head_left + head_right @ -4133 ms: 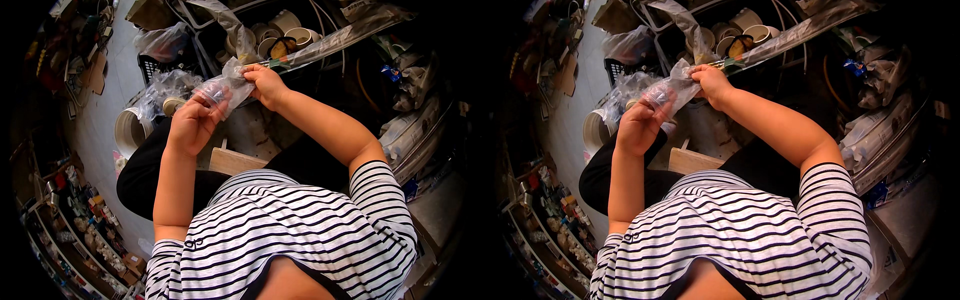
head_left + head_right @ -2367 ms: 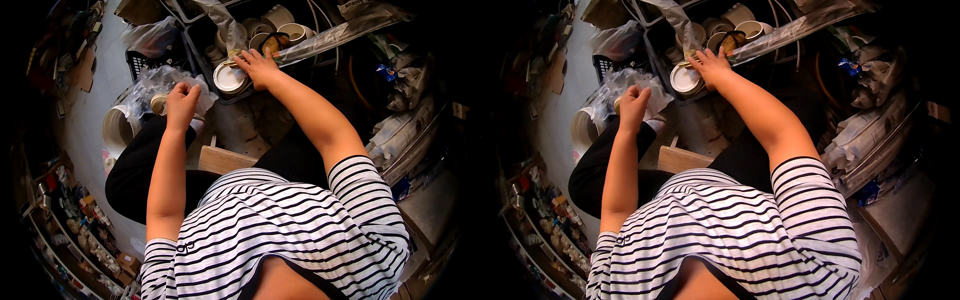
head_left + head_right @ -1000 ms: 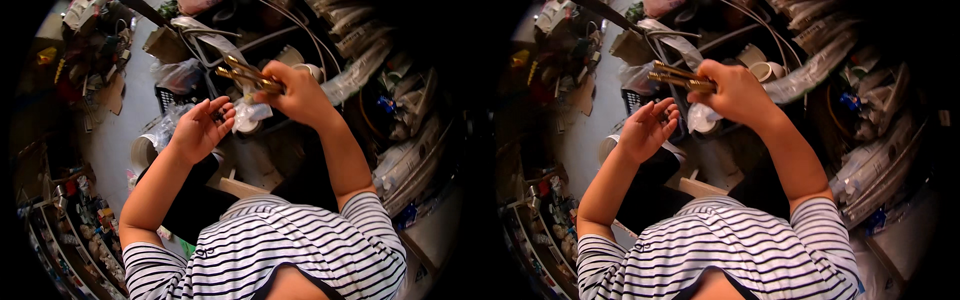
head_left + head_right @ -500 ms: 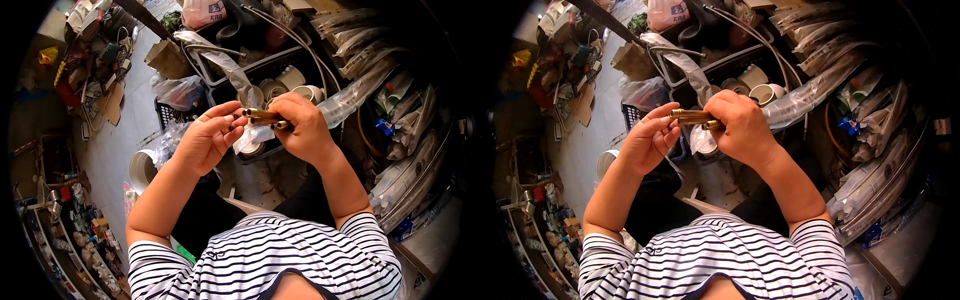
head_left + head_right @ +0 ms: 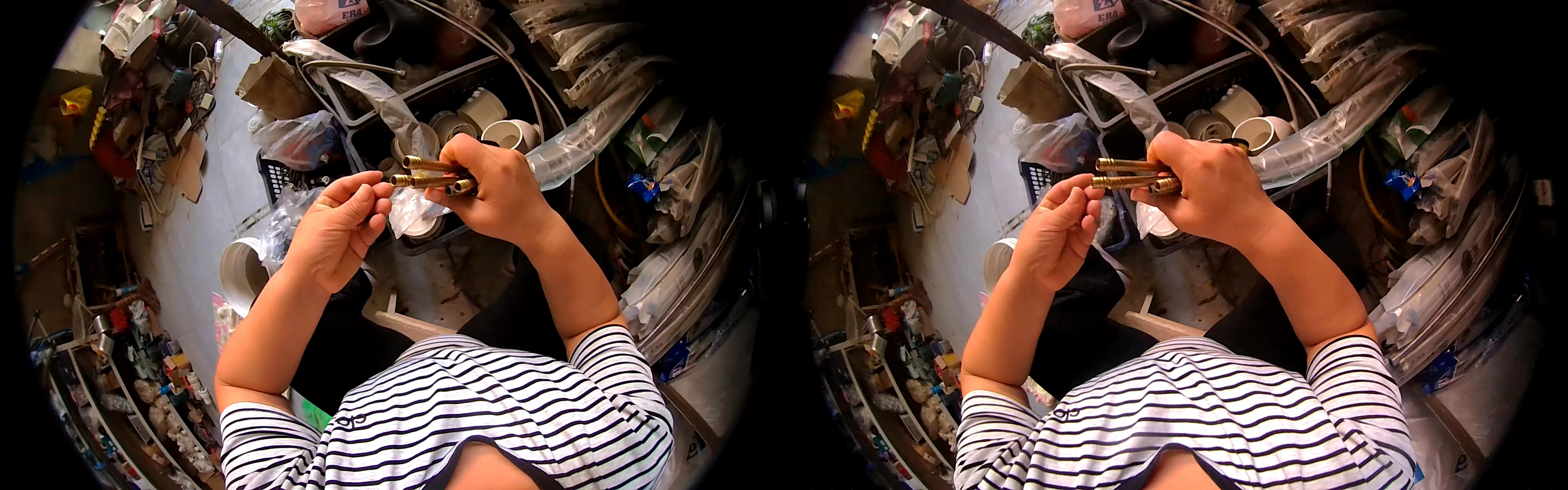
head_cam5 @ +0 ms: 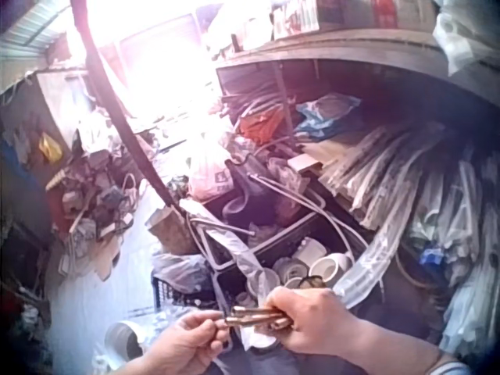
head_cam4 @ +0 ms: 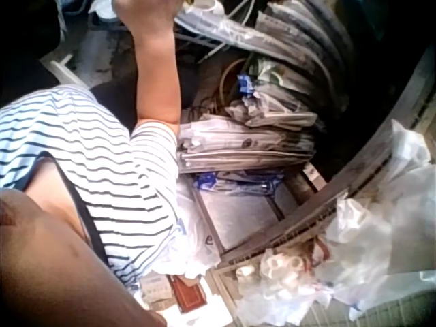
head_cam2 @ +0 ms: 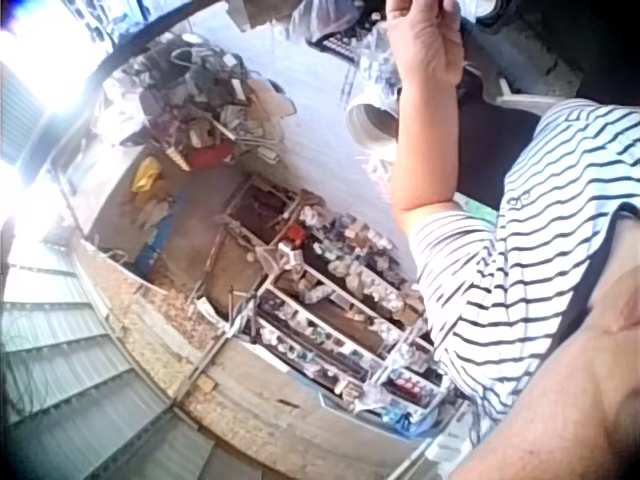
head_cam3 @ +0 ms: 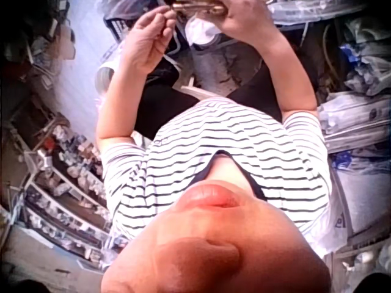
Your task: The person sits on the floor in a cluttered room and unpacks brass pipe fittings from a plastic bag. They then pick up small black rubber rings and insert them into the fittings by hand.
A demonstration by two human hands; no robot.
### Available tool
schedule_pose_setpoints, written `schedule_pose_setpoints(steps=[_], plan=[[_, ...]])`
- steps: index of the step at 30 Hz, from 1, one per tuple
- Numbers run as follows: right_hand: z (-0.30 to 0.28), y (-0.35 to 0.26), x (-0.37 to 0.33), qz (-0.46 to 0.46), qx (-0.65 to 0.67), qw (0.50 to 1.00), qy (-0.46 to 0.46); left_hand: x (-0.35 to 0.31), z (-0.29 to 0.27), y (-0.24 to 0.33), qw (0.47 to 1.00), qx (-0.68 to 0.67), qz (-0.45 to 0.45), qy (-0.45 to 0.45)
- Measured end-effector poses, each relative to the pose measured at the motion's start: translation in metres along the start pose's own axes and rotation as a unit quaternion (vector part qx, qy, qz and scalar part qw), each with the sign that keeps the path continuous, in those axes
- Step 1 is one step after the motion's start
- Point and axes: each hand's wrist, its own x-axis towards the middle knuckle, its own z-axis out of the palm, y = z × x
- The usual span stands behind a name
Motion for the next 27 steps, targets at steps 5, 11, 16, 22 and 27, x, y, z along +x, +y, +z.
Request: schedule_pose_setpoints(steps=[5,11,16,22,27], plan=[[0.001,0.0,-0.001,0.006,0.008,1.0,-0.013,-0.002,0.001,-0.003,1.0,-0.009,0.005,0.001],[0.0,-0.003,0.0,0.001,0.021,0.999,-0.028,0.0,-0.012,-0.004,0.998,-0.028,-0.006,-0.056],[0.003,-0.001,0.0,0.008,0.027,0.999,-0.032,-0.003,0.008,-0.004,0.999,0.017,0.008,0.032],[0.004,0.0,0.0,-0.009,0.021,1.0,-0.018,-0.005,0.007,-0.003,0.998,0.064,0.012,0.015],[0.002,0.0,-0.001,-0.038,0.008,0.999,-0.002,-0.008,0.013,-0.007,0.992,0.116,0.043,0.035]])
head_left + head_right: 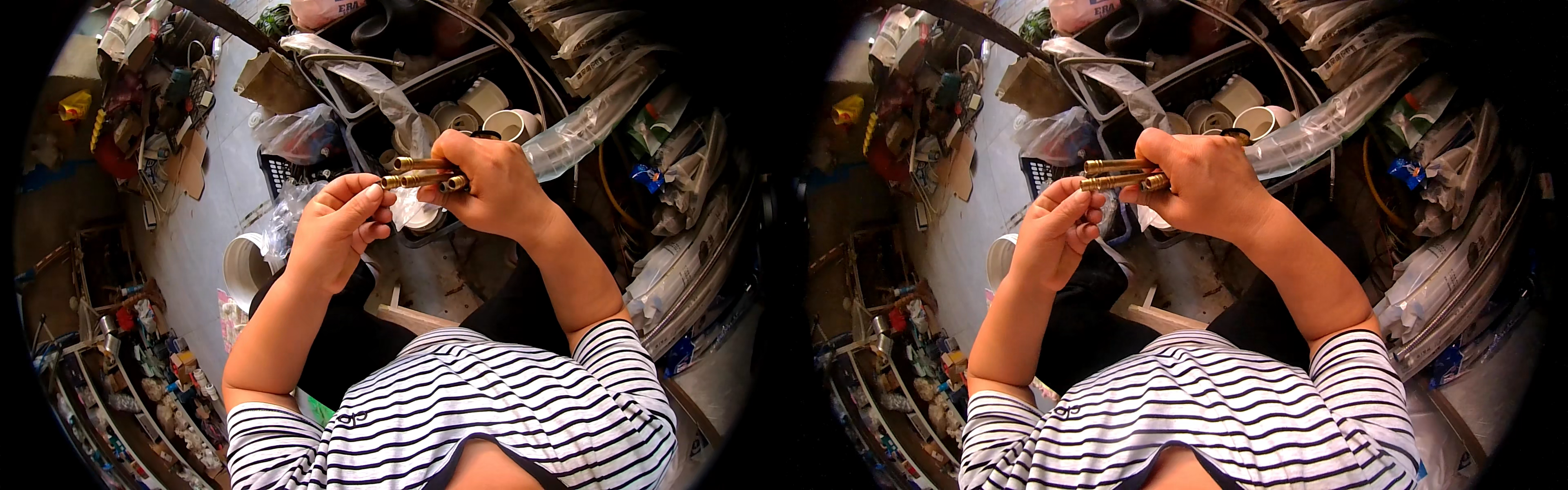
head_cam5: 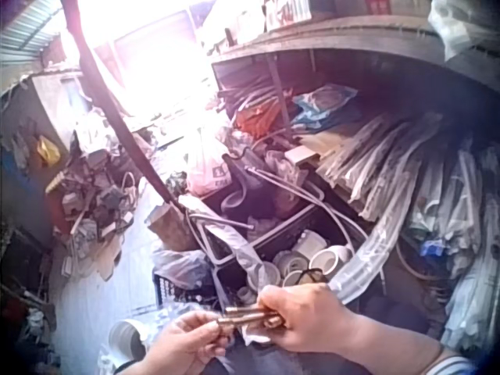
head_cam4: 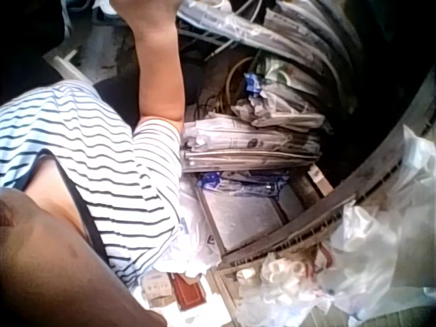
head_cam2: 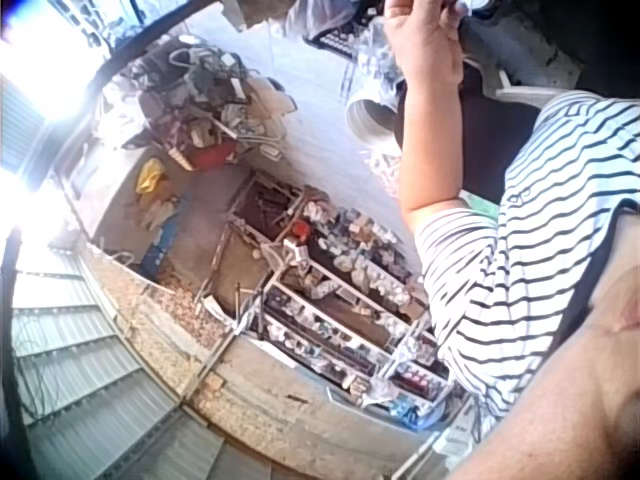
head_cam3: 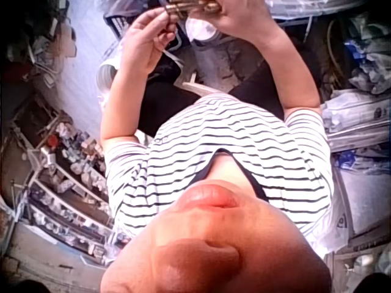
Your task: The person sits on the floor in a cluttered room and unpacks brass pipe fittings from a plastic bag. They then pick up small black rubber rings and insert them into the fittings by hand.
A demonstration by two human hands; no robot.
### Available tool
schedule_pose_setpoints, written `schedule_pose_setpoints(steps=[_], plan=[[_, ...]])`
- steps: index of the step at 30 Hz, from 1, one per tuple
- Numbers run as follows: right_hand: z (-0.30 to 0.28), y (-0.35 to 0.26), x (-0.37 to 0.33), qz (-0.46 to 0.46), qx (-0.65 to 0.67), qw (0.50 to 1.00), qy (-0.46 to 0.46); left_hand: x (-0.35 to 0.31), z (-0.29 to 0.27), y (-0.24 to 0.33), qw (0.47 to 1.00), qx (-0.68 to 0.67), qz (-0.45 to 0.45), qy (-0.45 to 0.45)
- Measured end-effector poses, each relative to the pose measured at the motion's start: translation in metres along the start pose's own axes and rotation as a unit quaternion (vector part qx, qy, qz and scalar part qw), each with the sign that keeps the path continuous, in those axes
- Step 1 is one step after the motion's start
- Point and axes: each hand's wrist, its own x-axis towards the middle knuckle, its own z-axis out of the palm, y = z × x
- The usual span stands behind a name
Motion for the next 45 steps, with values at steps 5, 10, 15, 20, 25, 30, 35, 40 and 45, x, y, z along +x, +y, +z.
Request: schedule_pose_setpoints(steps=[5,10,15,20,25,30,35,40,45], plan=[[-0.002,0.0,0.0,0.021,-0.009,0.999,-0.042,-0.002,-0.004,-0.002,0.999,0.033,0.03,-0.012],[-0.005,-0.003,0.003,0.018,-0.011,0.998,-0.053,-0.008,-0.004,-0.002,0.994,0.096,0.058,0.007],[-0.007,-0.005,0.004,0.021,-0.023,0.998,-0.062,-0.009,-0.002,-0.003,0.994,0.089,0.068,0.015],[-0.007,-0.005,0.006,0.021,-0.026,0.997,-0.071,-0.01,-0.003,-0.006,0.988,0.12,0.096,0.027],[-0.006,-0.006,0.004,0.007,-0.013,0.998,-0.058,-0.012,-0.002,-0.009,0.981,0.141,0.126,0.034],[-0.008,-0.009,0.005,0.034,-0.038,0.995,-0.087,-0.013,-0.002,-0.009,0.979,0.146,0.136,0.033],[-0.007,-0.01,0.006,0.037,-0.053,0.994,-0.086,-0.013,0.0,-0.01,0.973,0.152,0.17,0.032],[-0.006,-0.011,0.005,0.034,-0.054,0.995,-0.08,-0.015,0.001,-0.009,0.974,0.15,0.157,0.057],[-0.004,-0.008,0.003,0.013,-0.05,0.996,-0.071,-0.012,0.002,-0.012,0.968,0.184,0.159,0.056]])
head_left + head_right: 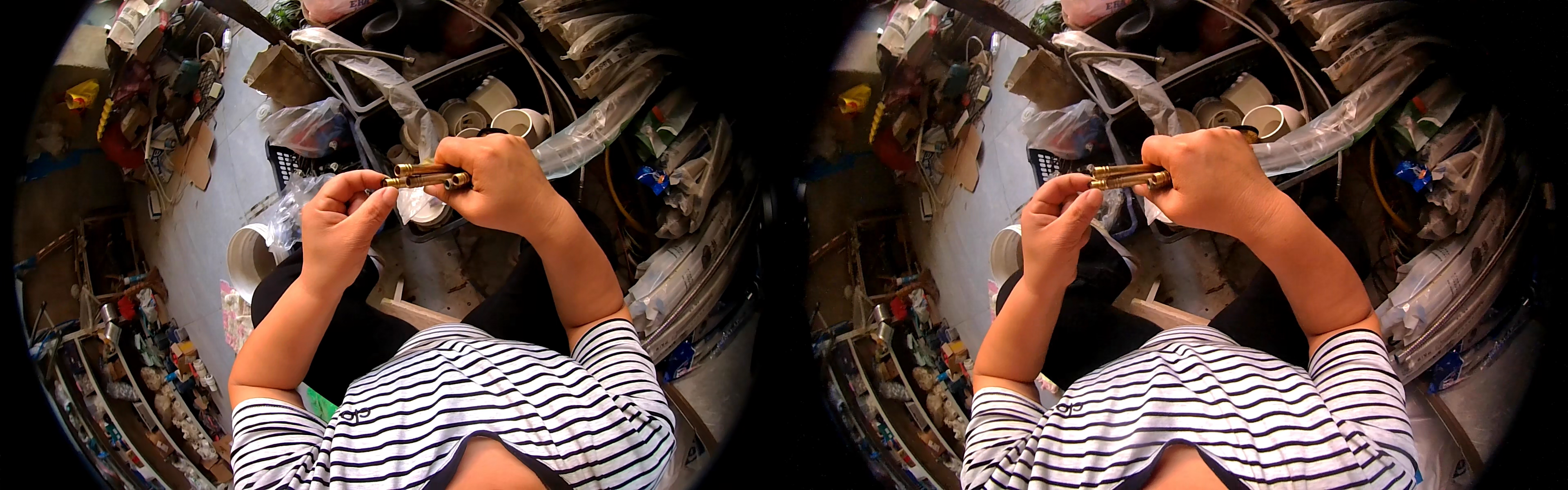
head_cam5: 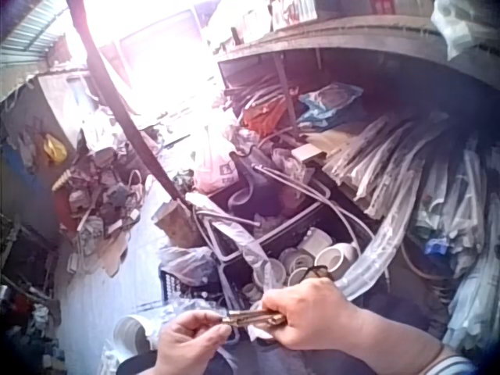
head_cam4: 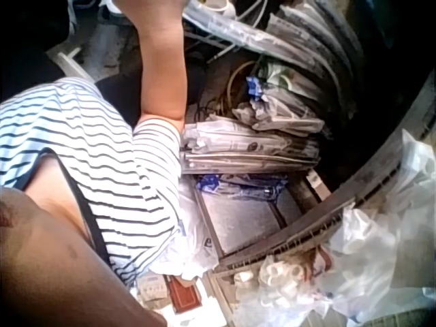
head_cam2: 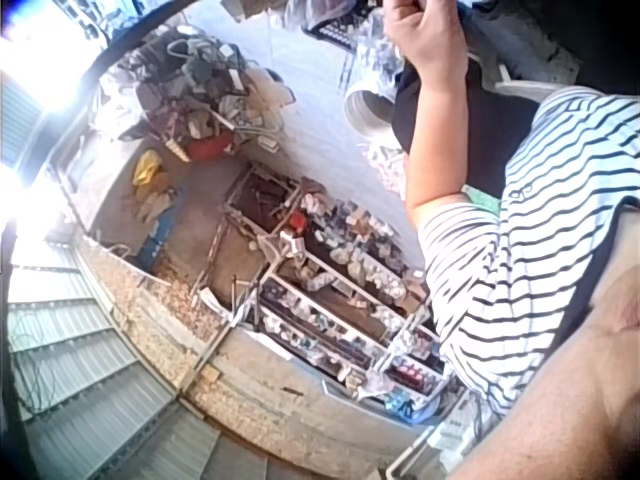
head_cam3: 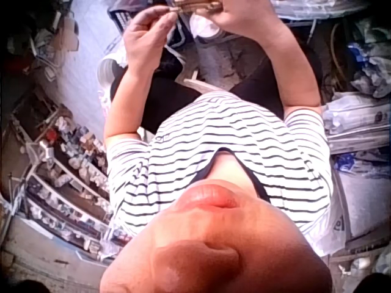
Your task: The person sits on the floor in a cluttered room and unpacks brass pipe fittings from a plastic bag. They then pick up small black rubber rings and insert them into the fittings by hand.
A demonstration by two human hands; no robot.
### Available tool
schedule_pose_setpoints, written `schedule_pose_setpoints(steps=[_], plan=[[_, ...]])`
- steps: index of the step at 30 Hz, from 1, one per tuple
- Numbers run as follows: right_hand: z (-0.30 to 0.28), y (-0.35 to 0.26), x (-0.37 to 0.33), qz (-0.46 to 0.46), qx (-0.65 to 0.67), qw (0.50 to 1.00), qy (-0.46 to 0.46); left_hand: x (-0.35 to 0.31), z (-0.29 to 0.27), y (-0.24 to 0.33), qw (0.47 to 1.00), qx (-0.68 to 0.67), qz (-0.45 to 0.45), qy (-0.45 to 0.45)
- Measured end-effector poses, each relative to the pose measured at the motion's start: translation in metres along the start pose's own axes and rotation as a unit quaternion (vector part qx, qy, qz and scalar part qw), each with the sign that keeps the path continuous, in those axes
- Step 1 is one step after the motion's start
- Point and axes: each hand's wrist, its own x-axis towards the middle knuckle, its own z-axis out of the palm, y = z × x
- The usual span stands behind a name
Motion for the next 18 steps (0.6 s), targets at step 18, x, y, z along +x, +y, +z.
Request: schedule_pose_setpoints(steps=[18], plan=[[0.001,-0.005,0.039,-0.104,0.199,0.971,-0.085,0.005,0.009,-0.011,0.973,0.115,0.2,0.014]])
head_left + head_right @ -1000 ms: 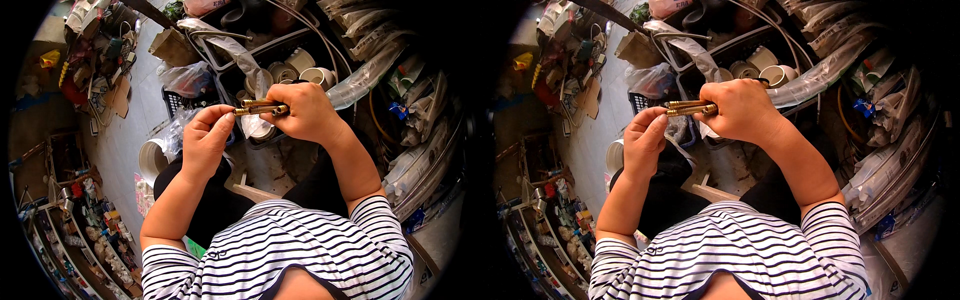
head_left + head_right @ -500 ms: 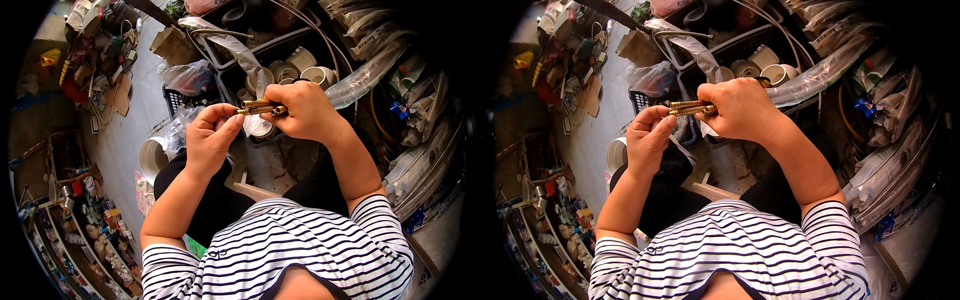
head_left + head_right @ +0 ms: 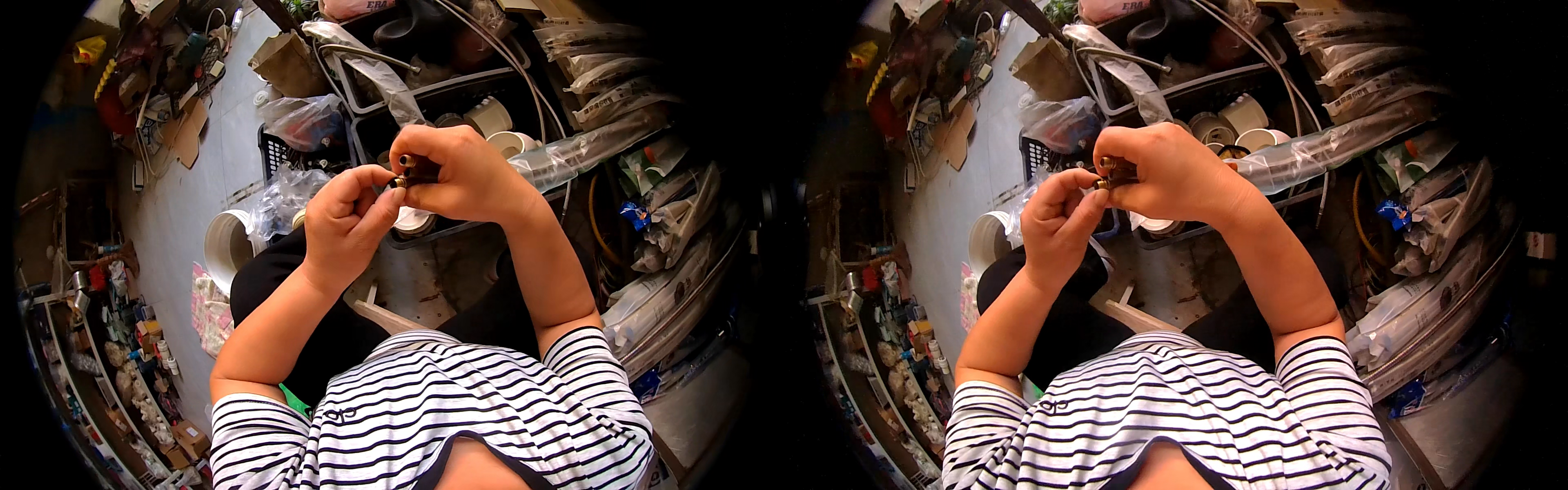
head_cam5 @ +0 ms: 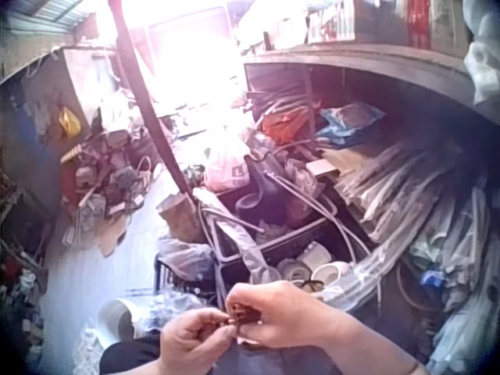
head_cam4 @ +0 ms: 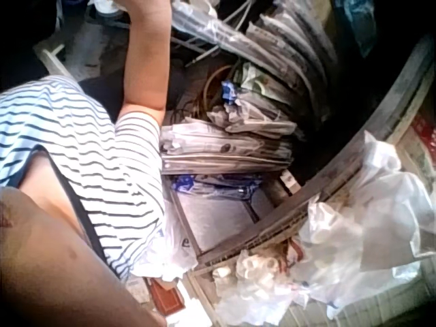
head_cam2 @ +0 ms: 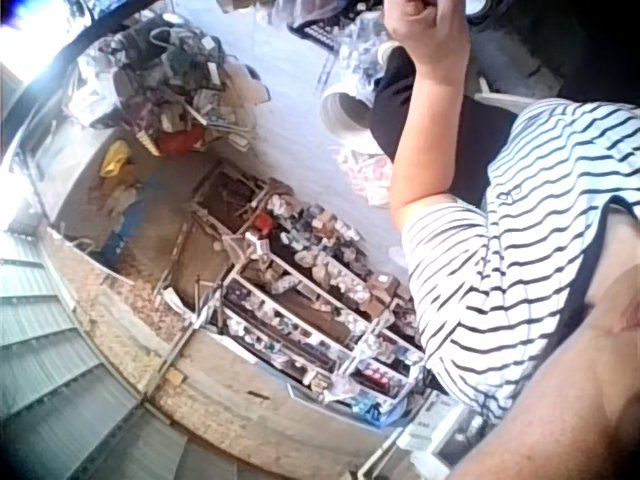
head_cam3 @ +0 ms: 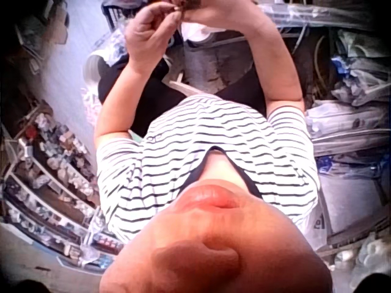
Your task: The person sits on the floor in a cluttered room and unpacks brass pipe fittings from a plastic bag. They then pick up small black rubber rings and insert them into the fittings by hand.
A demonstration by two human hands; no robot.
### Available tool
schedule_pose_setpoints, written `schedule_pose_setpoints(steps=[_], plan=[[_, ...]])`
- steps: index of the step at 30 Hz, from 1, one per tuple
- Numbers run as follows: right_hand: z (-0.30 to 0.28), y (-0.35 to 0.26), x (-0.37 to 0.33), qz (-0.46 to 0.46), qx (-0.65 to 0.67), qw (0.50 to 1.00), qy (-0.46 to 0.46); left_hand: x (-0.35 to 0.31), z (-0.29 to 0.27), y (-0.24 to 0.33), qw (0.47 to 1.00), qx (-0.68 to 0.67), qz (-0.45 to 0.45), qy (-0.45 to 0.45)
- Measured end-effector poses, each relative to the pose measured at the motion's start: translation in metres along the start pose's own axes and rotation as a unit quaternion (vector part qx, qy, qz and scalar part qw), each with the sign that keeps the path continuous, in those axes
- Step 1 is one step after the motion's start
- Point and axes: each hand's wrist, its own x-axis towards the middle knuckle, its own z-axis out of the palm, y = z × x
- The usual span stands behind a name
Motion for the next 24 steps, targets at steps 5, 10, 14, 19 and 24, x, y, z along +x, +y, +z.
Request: schedule_pose_setpoints(steps=[5,10,14,19,24], plan=[[0.003,0.012,-0.002,0.01,0.14,0.99,0.005,0.002,-0.001,-0.005,1.0,-0.015,0.006,0.015],[0.001,0.017,-0.003,0.013,0.168,0.986,-0.019,0.001,-0.006,-0.004,1.0,-0.006,0.006,0.013],[0.011,0.022,-0.002,-0.041,0.213,0.975,0.036,0.001,-0.006,-0.007,0.999,-0.021,0.021,0.027],[0.008,0.019,-0.005,-0.03,0.202,0.978,0.045,-0.002,-0.001,-0.011,0.996,-0.021,0.052,0.072],[0.01,0.021,-0.005,-0.063,0.185,0.978,0.075,0.002,0.002,-0.007,0.987,0.027,0.132,0.087]])
